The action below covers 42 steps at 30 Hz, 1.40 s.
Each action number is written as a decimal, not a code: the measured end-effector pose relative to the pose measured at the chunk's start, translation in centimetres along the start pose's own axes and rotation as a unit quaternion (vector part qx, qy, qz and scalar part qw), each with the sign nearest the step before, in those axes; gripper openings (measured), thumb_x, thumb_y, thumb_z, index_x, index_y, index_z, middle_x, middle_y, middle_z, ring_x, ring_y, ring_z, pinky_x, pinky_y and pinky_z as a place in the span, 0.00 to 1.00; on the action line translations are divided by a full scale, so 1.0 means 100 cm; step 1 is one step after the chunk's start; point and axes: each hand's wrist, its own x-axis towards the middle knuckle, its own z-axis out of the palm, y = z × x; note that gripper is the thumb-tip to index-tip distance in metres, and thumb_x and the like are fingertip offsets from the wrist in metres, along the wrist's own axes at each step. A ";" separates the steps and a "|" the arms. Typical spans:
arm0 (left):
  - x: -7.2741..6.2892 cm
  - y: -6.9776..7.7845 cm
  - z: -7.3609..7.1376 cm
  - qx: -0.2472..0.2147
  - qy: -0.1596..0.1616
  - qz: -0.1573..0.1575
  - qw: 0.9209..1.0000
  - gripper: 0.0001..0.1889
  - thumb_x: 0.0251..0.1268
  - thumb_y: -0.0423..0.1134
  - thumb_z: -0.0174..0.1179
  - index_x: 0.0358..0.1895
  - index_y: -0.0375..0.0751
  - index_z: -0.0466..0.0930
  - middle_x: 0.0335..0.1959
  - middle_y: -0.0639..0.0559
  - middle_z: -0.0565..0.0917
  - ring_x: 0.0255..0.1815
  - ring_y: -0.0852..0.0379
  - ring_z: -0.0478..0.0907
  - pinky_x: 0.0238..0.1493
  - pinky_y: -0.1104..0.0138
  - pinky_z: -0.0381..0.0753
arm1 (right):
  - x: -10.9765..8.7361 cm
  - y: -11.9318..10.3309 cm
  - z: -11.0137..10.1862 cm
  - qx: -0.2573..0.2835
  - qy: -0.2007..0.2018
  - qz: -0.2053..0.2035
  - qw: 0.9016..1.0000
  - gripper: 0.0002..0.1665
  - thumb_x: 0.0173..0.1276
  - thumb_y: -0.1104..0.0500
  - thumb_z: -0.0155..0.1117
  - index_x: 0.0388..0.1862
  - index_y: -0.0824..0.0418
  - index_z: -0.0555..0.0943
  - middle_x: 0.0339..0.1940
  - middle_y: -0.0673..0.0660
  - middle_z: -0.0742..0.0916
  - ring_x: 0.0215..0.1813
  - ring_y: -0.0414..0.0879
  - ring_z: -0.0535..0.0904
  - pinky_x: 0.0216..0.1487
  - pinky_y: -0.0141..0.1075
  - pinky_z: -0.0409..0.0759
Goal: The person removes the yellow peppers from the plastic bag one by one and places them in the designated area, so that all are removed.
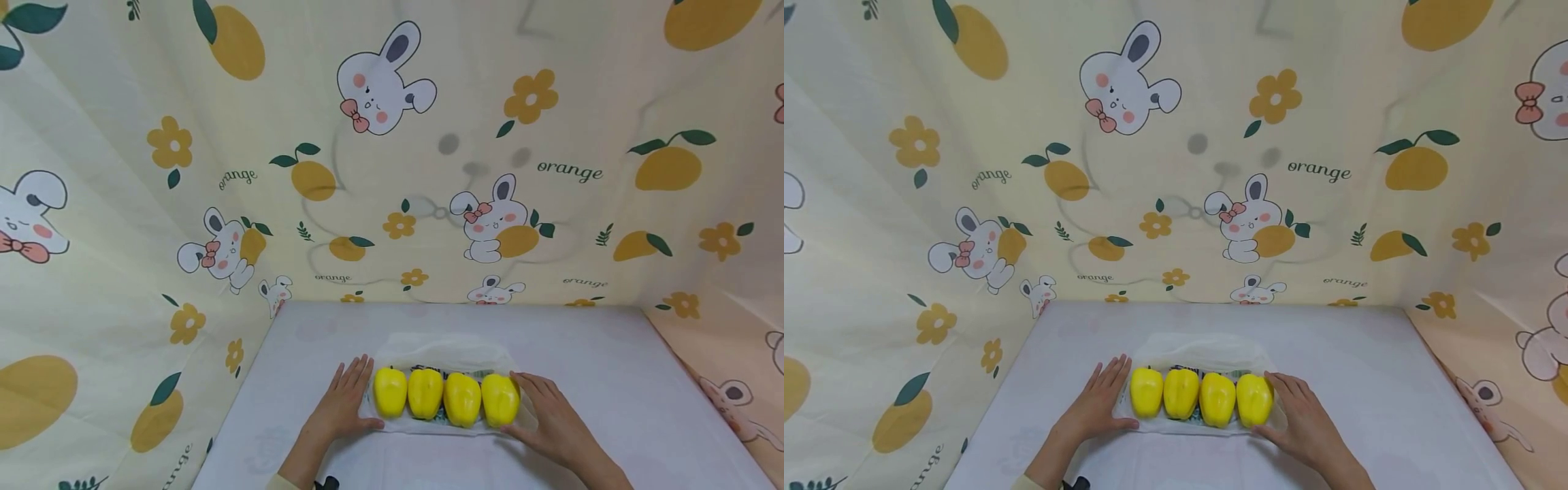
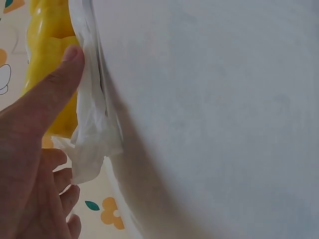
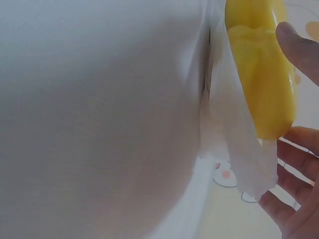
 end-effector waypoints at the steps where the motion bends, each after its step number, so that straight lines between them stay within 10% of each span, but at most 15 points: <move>1: 0.000 0.000 0.000 0.001 -0.002 -0.001 1.000 0.67 0.56 0.72 0.74 0.88 0.40 0.48 0.89 0.41 0.51 0.89 0.42 0.50 0.88 0.43 0.45 | 0.000 0.000 0.000 0.000 0.001 0.000 1.000 0.61 0.52 0.33 0.86 0.76 0.64 0.74 0.71 0.65 0.80 0.70 0.64 0.75 0.68 0.67 0.78; 42: 0.005 0.007 0.002 0.012 -0.023 -0.015 1.000 0.67 0.54 0.69 0.77 0.88 0.36 0.49 0.89 0.41 0.53 0.89 0.43 0.51 0.88 0.45 0.48 | 0.004 0.002 -0.008 0.069 0.030 -0.020 0.997 0.58 0.49 0.40 0.91 0.74 0.61 0.74 0.69 0.61 0.81 0.68 0.63 0.75 0.65 0.69 0.74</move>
